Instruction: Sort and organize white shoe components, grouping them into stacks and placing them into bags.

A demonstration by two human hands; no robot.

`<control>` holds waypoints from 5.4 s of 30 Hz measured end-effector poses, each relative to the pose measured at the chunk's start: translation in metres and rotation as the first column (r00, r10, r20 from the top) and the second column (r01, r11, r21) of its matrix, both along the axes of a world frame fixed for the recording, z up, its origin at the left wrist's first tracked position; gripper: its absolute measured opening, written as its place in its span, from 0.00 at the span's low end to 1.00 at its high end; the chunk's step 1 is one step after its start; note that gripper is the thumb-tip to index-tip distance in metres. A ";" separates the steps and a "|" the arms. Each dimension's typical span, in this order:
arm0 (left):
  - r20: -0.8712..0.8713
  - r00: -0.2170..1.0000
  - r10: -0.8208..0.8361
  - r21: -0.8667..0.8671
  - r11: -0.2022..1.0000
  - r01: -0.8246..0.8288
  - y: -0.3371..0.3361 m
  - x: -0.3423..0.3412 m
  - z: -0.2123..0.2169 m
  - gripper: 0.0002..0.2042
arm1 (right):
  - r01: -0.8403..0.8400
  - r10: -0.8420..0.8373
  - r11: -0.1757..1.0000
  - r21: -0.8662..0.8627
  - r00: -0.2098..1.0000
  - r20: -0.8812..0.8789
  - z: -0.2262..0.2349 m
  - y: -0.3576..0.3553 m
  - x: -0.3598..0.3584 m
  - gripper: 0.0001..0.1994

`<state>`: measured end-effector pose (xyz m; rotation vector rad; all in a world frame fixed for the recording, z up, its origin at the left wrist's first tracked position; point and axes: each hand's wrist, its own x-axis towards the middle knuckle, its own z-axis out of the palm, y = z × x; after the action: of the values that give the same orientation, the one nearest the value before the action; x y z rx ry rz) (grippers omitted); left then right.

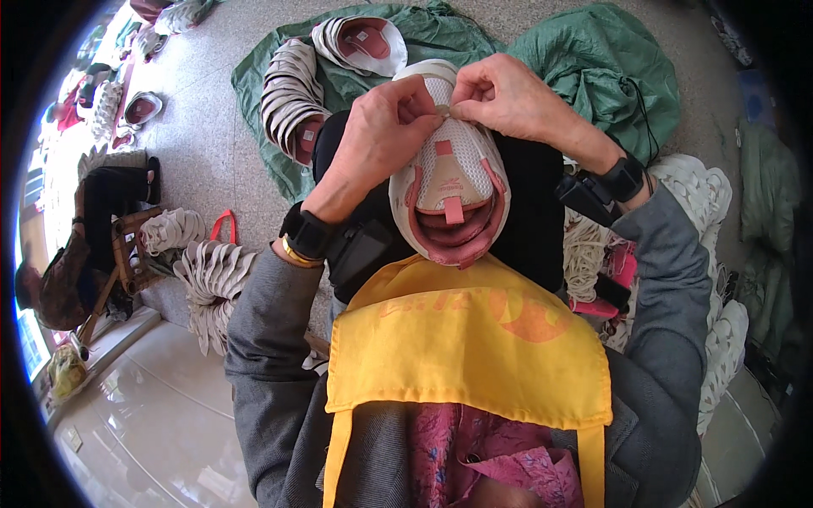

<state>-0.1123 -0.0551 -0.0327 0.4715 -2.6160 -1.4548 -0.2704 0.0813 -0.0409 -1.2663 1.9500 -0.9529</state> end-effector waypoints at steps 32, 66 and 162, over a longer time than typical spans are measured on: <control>-0.077 0.992 0.096 -0.039 0.994 -0.099 0.009 0.001 -0.005 0.07 | -0.210 0.196 0.972 -0.100 0.971 -0.137 0.015 0.004 -0.007 0.05; -0.071 0.996 0.059 0.013 0.998 -0.059 0.005 0.005 0.000 0.07 | -0.150 0.126 0.979 -0.141 0.978 -0.163 0.017 0.013 0.003 0.06; -0.072 0.997 -0.018 -0.156 0.988 0.007 0.004 0.009 0.007 0.04 | -0.117 0.119 0.992 -0.044 0.992 0.046 0.004 -0.001 0.003 0.06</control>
<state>-0.1031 -0.0512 -0.0253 0.3781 -2.6523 -1.2333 -0.2670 0.0800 -0.0369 -1.3534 1.8064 -0.9595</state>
